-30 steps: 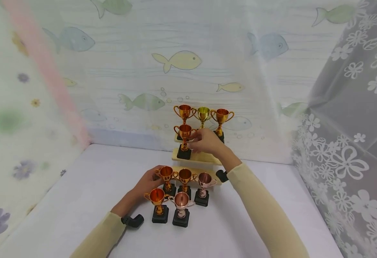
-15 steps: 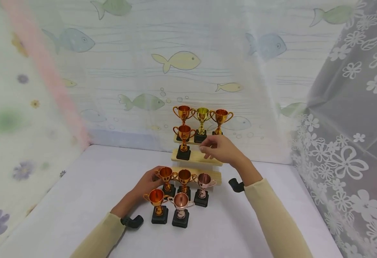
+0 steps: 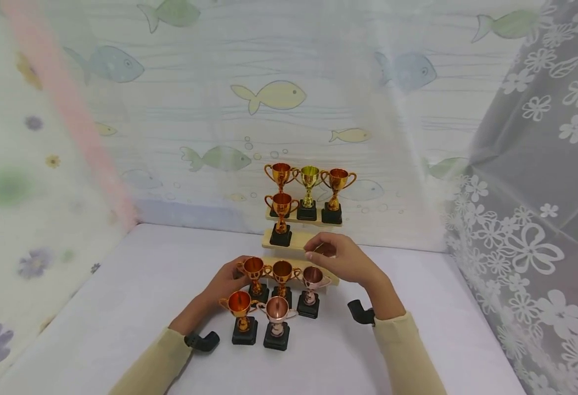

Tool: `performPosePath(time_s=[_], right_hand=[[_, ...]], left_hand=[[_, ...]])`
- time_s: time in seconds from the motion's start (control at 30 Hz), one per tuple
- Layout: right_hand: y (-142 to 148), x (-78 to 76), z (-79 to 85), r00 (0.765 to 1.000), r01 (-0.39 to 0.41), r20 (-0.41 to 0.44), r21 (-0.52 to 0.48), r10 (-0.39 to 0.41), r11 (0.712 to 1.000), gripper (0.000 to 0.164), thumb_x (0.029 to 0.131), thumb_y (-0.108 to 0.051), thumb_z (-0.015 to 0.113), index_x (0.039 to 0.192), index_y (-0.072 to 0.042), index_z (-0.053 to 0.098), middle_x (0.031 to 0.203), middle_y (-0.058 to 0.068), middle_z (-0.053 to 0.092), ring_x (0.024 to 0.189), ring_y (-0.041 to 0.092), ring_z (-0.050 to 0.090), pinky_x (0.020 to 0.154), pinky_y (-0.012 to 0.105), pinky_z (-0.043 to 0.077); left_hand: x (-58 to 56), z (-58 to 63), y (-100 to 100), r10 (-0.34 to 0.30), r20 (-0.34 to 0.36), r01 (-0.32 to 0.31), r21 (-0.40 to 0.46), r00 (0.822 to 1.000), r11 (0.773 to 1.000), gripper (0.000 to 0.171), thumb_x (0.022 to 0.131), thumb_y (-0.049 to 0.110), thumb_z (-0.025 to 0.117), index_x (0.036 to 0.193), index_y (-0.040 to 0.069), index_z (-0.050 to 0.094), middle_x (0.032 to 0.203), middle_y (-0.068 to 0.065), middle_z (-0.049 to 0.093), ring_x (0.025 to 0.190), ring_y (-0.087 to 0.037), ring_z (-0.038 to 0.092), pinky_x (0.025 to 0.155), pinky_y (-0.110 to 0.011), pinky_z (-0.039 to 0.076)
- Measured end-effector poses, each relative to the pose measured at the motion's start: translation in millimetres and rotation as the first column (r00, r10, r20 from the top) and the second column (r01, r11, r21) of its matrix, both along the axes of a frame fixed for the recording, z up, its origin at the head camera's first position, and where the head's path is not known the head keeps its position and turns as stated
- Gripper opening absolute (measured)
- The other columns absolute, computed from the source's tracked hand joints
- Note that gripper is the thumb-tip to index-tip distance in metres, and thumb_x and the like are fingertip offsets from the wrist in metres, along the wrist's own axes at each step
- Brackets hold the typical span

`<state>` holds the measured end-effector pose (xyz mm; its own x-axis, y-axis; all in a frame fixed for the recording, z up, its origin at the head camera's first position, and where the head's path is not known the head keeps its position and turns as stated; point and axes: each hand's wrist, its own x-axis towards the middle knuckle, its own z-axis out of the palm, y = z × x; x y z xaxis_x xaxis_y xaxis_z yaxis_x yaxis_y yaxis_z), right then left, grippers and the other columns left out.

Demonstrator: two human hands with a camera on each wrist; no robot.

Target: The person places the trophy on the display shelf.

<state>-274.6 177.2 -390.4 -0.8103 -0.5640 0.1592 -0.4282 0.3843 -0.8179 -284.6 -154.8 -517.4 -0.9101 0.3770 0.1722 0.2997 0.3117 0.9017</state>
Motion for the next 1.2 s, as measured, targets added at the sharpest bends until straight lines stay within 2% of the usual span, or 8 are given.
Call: performPosePath(time_s=[0.1,0.23,0.5,0.7,0.83,0.93,1.03,1.2], right_hand=[[4.2,3.9,-7.8,0.998,-0.054,0.025,-0.026,0.055,0.998,0.021,0.099,-0.024,0.064,0.117,-0.014,0.066,0.118,0.010,0.064,0.105,0.025,0.065,0.089,0.038,0.052],[7.7,4.7,-15.9,0.990,-0.109,0.076,-0.088,0.116,0.990,0.024,0.098,-0.017,0.065,0.120,-0.006,0.065,0.122,0.018,0.062,0.107,0.031,0.064,0.089,0.038,0.053],[8.9,3.8,-31.8,0.979,-0.190,0.063,-0.085,0.195,0.978,0.033,0.093,-0.012,0.071,0.124,-0.008,0.063,0.113,0.010,0.066,0.102,0.028,0.064,0.087,0.038,0.053],[10.9,2.2,-36.3,0.975,-0.207,0.076,-0.026,0.208,0.978,0.041,0.089,-0.018,0.075,0.128,-0.015,0.061,0.108,0.007,0.065,0.097,0.024,0.060,0.080,0.037,0.052],[12.7,0.8,-40.5,0.972,-0.218,0.092,-0.001,0.218,0.976,0.044,0.088,-0.019,0.076,0.128,-0.016,0.060,0.108,0.006,0.064,0.098,0.023,0.059,0.083,0.035,0.051],[12.0,0.8,-44.9,0.971,-0.219,0.105,0.024,0.216,0.975,0.042,0.086,-0.019,0.078,0.125,-0.016,0.061,0.105,0.004,0.065,0.098,0.022,0.061,0.085,0.036,0.052],[10.7,2.0,-48.2,0.974,-0.205,0.115,0.072,0.196,0.976,0.036,0.085,-0.022,0.080,0.117,-0.019,0.063,0.100,0.003,0.065,0.092,0.019,0.062,0.080,0.037,0.053],[9.7,0.9,-55.6,0.977,-0.175,0.139,0.093,0.161,0.980,0.027,0.084,-0.021,0.081,0.106,-0.019,0.065,0.095,0.003,0.065,0.082,0.017,0.061,0.073,0.038,0.052]], left_hand=[[-8.0,-15.0,-1.1,0.013,-0.003,-0.013,-0.008,1.000,1.000,0.040,0.098,0.015,0.063,0.137,0.023,0.056,0.113,0.000,0.069,0.097,-0.014,0.067,0.087,-0.037,0.051],[-8.2,-16.3,-1.0,0.011,-0.022,-0.012,-0.007,1.000,1.000,0.040,0.098,0.015,0.062,0.137,0.023,0.056,0.113,0.000,0.069,0.096,-0.015,0.067,0.087,-0.037,0.052],[-6.9,-17.0,-1.4,-0.002,-0.018,0.002,-0.006,1.000,1.000,0.038,0.099,0.018,0.062,0.136,0.024,0.057,0.114,0.002,0.069,0.096,-0.014,0.067,0.087,-0.036,0.052],[-7.2,-12.8,-1.9,0.008,-0.014,-0.008,-0.018,1.000,1.000,0.038,0.098,0.016,0.063,0.135,0.024,0.058,0.115,0.003,0.069,0.099,-0.014,0.066,0.091,-0.039,0.050],[-8.1,-10.9,-1.3,0.021,-0.016,-0.022,-0.023,1.000,0.999,0.038,0.098,0.015,0.063,0.135,0.024,0.058,0.116,0.002,0.069,0.098,-0.015,0.066,0.091,-0.041,0.050],[-8.2,-11.7,-1.3,0.027,-0.023,-0.027,-0.026,0.999,0.999,0.039,0.098,0.013,0.063,0.136,0.021,0.058,0.116,0.000,0.069,0.096,-0.016,0.066,0.089,-0.041,0.051],[-6.2,-11.4,-1.3,0.021,-0.018,-0.021,-0.036,1.000,0.999,0.040,0.098,0.012,0.062,0.137,0.017,0.057,0.117,-0.003,0.068,0.096,-0.016,0.066,0.088,-0.040,0.051],[6.6,9.1,0.5,-0.010,-0.020,0.010,-0.024,1.000,1.000,0.039,0.098,0.010,0.061,0.137,0.012,0.056,0.117,-0.006,0.068,0.099,-0.016,0.067,0.089,-0.038,0.052]])
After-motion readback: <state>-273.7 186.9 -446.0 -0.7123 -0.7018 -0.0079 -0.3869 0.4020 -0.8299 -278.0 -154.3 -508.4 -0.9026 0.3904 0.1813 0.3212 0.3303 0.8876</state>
